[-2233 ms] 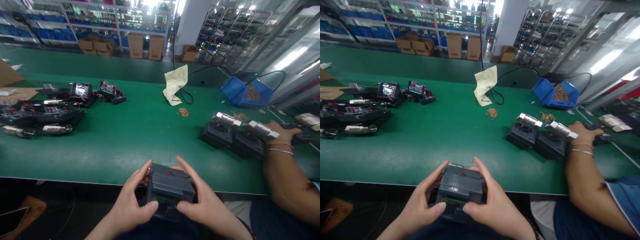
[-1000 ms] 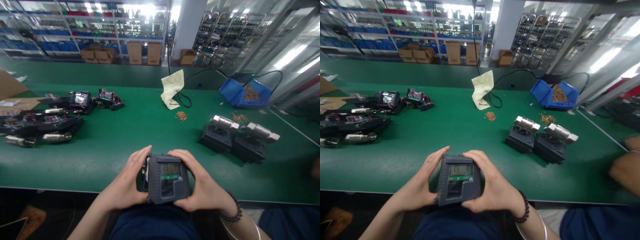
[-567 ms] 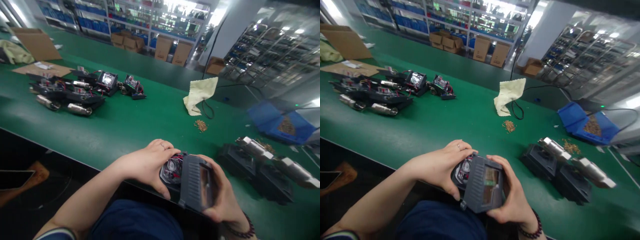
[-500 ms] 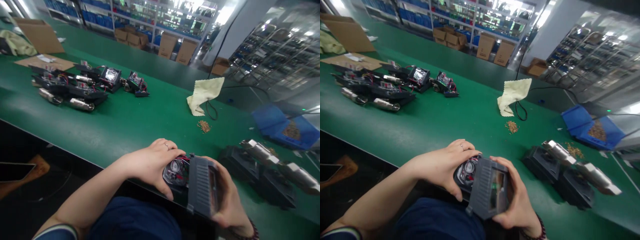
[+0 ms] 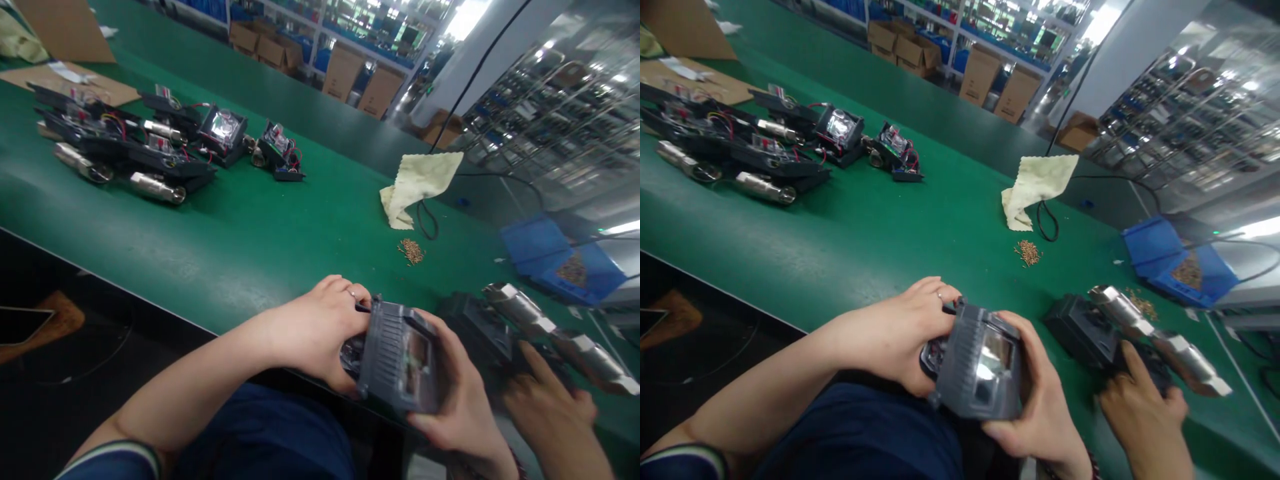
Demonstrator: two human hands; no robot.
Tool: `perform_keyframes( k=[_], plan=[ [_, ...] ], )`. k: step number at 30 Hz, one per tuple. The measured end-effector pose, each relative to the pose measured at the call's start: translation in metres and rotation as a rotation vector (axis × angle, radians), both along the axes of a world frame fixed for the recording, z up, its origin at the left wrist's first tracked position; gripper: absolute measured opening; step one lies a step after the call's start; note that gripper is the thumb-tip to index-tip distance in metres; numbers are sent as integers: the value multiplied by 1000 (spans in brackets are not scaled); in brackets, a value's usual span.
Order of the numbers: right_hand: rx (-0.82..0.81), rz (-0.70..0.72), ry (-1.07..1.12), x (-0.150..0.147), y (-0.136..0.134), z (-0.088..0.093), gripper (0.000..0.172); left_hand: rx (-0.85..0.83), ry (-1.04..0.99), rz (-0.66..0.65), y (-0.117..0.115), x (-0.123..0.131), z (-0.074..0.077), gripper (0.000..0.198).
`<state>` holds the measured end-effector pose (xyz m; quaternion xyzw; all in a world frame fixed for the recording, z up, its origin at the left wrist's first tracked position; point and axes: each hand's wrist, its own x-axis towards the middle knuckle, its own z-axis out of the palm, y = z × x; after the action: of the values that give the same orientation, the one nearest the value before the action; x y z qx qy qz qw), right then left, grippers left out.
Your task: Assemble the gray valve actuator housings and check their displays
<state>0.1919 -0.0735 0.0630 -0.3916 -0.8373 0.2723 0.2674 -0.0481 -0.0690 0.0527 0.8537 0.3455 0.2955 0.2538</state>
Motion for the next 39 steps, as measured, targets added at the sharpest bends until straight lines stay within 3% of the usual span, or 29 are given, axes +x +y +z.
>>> perform_keyframes(
  k=[3,6,9,12,17,24,39],
  plan=[
    [43,52,-90,-4,2,3,69,-34,-33,75,-8,0,-2,57],
    [66,68,-143,-8,3,7,70,-125,-134,201,-20,-3,-12,85],
    [103,82,-215,-15,1,13,71,-261,-240,202,-29,-4,-31,111],
    [97,92,-278,-23,-2,19,75,-315,-328,146,-33,1,-51,114],
    [63,56,-317,-28,-10,22,81,-307,-454,189,-34,8,-70,108],
    [109,-1,-325,-31,-13,21,78,-404,-561,176,-34,4,-70,123],
    [96,26,-370,-32,-8,28,73,-392,-581,185,-33,6,-69,122]
  ],
)
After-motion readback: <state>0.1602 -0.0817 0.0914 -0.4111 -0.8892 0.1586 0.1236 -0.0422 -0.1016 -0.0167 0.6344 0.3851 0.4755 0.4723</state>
